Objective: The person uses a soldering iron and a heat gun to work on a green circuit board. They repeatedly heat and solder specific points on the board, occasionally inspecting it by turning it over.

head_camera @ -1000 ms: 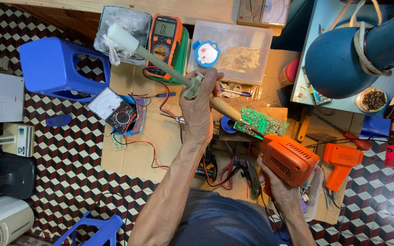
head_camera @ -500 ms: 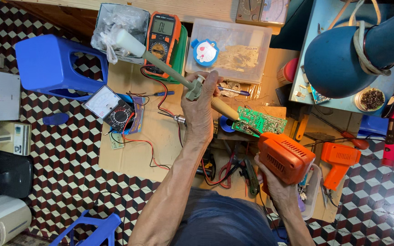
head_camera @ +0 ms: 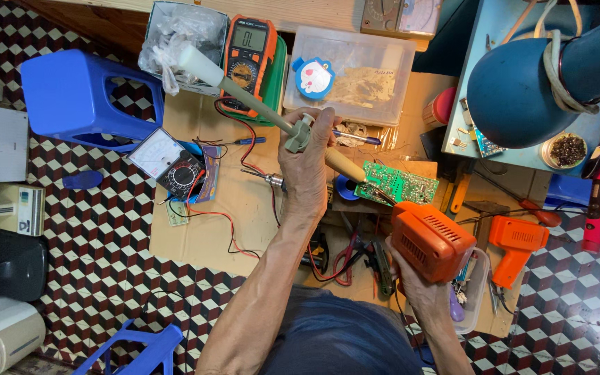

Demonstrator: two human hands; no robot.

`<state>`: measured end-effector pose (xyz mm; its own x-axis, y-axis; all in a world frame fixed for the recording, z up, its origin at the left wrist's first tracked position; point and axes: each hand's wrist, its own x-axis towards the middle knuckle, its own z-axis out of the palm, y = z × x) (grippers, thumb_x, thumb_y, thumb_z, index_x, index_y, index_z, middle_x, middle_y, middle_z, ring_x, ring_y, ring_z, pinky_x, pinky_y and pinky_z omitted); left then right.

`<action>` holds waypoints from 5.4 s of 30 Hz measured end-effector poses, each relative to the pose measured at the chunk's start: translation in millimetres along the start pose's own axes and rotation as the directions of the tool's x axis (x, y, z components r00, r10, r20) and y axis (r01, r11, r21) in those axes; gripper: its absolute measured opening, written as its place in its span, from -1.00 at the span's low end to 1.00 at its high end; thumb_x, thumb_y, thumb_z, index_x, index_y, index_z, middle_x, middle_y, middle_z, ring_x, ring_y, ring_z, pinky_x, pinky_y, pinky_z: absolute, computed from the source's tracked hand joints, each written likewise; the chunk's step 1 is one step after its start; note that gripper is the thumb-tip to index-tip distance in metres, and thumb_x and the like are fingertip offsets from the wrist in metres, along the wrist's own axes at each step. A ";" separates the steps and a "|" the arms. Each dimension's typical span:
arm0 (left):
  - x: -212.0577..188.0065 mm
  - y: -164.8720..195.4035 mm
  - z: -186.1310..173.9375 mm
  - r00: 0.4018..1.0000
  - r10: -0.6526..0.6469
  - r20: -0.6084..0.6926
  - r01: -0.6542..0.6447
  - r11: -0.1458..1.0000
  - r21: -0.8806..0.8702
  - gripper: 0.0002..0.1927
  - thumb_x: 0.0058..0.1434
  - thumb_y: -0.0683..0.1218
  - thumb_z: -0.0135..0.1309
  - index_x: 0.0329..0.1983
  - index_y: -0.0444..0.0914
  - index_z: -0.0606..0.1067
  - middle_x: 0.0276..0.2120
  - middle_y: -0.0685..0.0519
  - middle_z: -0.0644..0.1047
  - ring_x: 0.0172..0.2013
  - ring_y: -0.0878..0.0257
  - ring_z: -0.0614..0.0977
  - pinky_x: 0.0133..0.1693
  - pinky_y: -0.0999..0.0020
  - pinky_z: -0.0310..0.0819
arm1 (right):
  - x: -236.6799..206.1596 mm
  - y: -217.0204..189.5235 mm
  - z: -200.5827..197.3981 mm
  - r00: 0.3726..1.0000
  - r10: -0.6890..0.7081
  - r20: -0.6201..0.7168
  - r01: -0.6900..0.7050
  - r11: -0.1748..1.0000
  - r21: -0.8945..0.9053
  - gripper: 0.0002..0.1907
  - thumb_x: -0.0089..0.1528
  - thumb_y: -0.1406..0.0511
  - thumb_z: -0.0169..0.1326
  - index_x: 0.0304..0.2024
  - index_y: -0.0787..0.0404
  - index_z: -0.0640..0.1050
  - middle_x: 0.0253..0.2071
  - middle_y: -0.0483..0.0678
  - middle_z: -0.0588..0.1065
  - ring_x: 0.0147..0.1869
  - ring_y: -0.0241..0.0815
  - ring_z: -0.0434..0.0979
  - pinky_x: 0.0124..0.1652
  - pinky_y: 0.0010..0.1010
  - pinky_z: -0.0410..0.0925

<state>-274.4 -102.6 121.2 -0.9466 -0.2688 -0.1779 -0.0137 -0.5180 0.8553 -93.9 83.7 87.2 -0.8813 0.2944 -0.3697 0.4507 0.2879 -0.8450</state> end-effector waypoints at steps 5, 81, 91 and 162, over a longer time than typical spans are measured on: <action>-2.9 1.0 -1.2 1.000 -0.017 -0.015 0.017 1.000 -0.013 -0.71 0.28 0.00 0.28 -0.13 -0.23 0.45 -0.32 0.10 0.56 -0.33 0.43 0.48 -0.21 0.50 0.41 | 4.0 -12.4 2.7 0.994 0.113 0.001 -0.112 0.984 0.139 -0.31 0.10 0.30 0.27 0.28 0.13 0.36 -0.43 -0.10 0.55 -0.54 -0.33 0.52 -0.53 -0.45 0.47; -74.3 -5.4 -25.5 0.971 0.094 -0.221 -0.111 0.992 -0.063 -0.66 0.31 -0.18 0.23 0.02 -0.33 0.34 -0.16 -0.08 0.58 -0.19 0.23 0.62 0.05 0.19 0.55 | 2.2 -52.0 8.7 0.879 0.471 0.077 -0.459 0.791 0.405 -0.74 0.18 0.27 0.22 -0.24 0.34 0.50 -0.58 -0.03 0.43 -0.62 -0.23 0.45 -0.64 -0.42 0.36; -101.2 -39.3 -24.3 0.951 0.184 -0.250 -0.219 0.969 -0.118 -0.64 0.39 -0.17 0.22 0.04 -0.23 0.26 -0.13 -0.11 0.56 -0.23 0.24 0.53 -0.02 0.27 0.49 | 7.8 -42.5 9.5 0.896 0.440 0.057 -0.421 0.805 0.419 -0.75 0.20 0.28 0.22 -0.23 0.33 0.49 -0.59 -0.03 0.42 -0.61 -0.23 0.46 -0.63 -0.43 0.37; -123.9 -26.3 -30.8 0.751 0.399 -0.526 -0.455 0.890 0.024 -0.77 0.49 -0.09 0.06 0.04 -0.19 0.27 -0.24 0.03 0.42 -0.30 0.33 0.45 -0.06 0.22 0.48 | 3.4 7.7 -49.5 0.945 0.321 -0.054 -0.265 0.854 0.447 -0.69 0.23 0.39 0.12 0.01 0.39 0.50 -0.29 0.07 0.54 -0.54 -0.19 0.49 -0.56 -0.31 0.41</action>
<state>-146.8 -80.7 105.8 -0.5468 -0.8358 -0.0487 0.4112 -0.3188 0.8540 -86.4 132.0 98.5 -0.6806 0.4197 -0.6005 0.5549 -0.2398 -0.7966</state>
